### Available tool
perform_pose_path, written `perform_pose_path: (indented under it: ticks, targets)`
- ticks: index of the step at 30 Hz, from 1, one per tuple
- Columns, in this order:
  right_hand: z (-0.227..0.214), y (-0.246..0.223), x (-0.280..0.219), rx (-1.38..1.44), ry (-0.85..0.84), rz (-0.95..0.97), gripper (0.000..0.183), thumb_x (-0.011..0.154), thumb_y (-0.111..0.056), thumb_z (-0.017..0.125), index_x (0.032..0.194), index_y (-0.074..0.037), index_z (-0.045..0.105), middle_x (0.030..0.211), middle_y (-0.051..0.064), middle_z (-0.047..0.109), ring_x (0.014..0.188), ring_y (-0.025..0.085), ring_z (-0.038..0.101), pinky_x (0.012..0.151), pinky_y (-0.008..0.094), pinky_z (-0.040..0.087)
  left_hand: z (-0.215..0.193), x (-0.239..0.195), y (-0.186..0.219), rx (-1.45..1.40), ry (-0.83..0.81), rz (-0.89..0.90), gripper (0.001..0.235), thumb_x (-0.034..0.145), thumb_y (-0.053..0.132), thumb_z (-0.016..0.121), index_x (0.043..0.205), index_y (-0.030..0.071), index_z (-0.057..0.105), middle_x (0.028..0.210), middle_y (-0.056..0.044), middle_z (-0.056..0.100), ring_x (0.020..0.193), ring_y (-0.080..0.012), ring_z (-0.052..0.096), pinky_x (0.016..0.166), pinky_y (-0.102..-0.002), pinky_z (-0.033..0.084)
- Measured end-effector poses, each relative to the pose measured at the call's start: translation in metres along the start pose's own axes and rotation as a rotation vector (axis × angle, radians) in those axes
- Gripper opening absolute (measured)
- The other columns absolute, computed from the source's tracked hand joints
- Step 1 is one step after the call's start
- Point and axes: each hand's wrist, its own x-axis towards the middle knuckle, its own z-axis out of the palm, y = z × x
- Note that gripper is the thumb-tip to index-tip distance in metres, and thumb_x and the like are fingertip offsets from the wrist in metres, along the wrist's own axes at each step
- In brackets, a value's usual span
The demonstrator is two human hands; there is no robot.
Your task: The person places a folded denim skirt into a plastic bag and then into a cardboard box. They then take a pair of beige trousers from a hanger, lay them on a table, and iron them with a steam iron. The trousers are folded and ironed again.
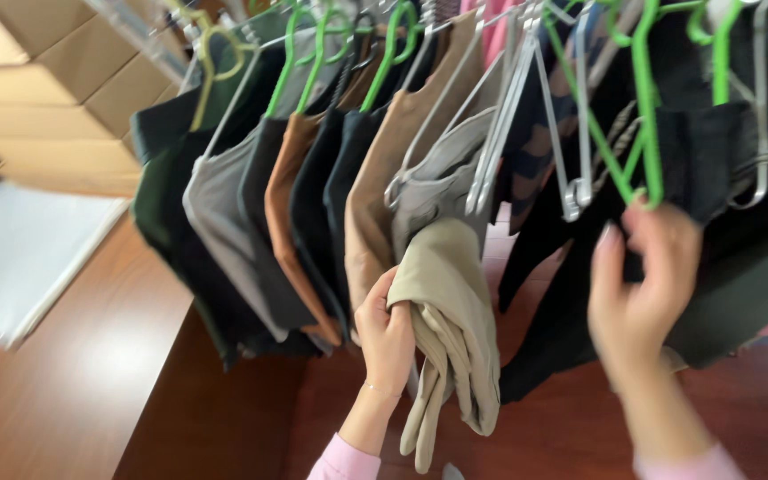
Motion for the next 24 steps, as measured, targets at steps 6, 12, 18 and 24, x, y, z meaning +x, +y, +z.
perform_pose_path:
  ticks: [6,12,18,24]
  targets:
    - [0.003,-0.119,-0.209,0.462,-0.753,0.625,0.130,0.068,-0.032,0.098,0.168,-0.005,0.019,0.174,0.016,0.025,0.163,0.028,0.025,0.131,0.042,0.025,-0.032,-0.044,-0.003,0.066,0.095,0.065,0.047,0.083,0.004,0.050,0.117,0.009,0.083,0.073,0.006,0.069,0.063,-0.0067,0.049,0.063,-0.026,0.046]
    - [0.015,-0.182,-0.296,0.396,-0.810,0.818,0.138,0.066,-0.044,0.091,0.172,-0.011,0.011,0.161,0.023,0.040,0.146,0.040,0.044,0.112,0.054,0.045,-0.092,-0.124,0.011,-0.033,0.162,-0.054,0.055,0.082,0.000,0.047,0.123,0.008,0.083,0.090,0.003,0.081,0.073,-0.0079,0.060,0.070,-0.024,0.052]
    - [0.002,-0.208,-0.322,0.479,-0.834,0.813,0.096,0.044,0.008,0.072,0.137,-0.013,0.070,0.126,0.006,0.077,0.111,0.025,0.075,0.100,0.035,0.055,-0.186,-0.191,0.004,0.111,0.344,0.104,0.052,0.080,-0.004,0.050,0.119,0.007,0.081,0.109,-0.004,0.086,0.100,-0.0149,0.078,0.090,-0.028,0.059]
    - [0.009,-0.192,-0.263,0.575,-0.802,0.344,0.053,0.080,0.007,0.055,0.124,-0.009,0.079,0.125,0.008,0.081,0.119,0.024,0.075,0.113,0.037,0.052,-0.309,-0.255,-0.004,0.416,0.559,0.050,0.041,0.087,0.002,0.057,0.117,0.014,0.083,0.100,0.003,0.087,0.077,-0.0081,0.072,0.074,-0.025,0.056]
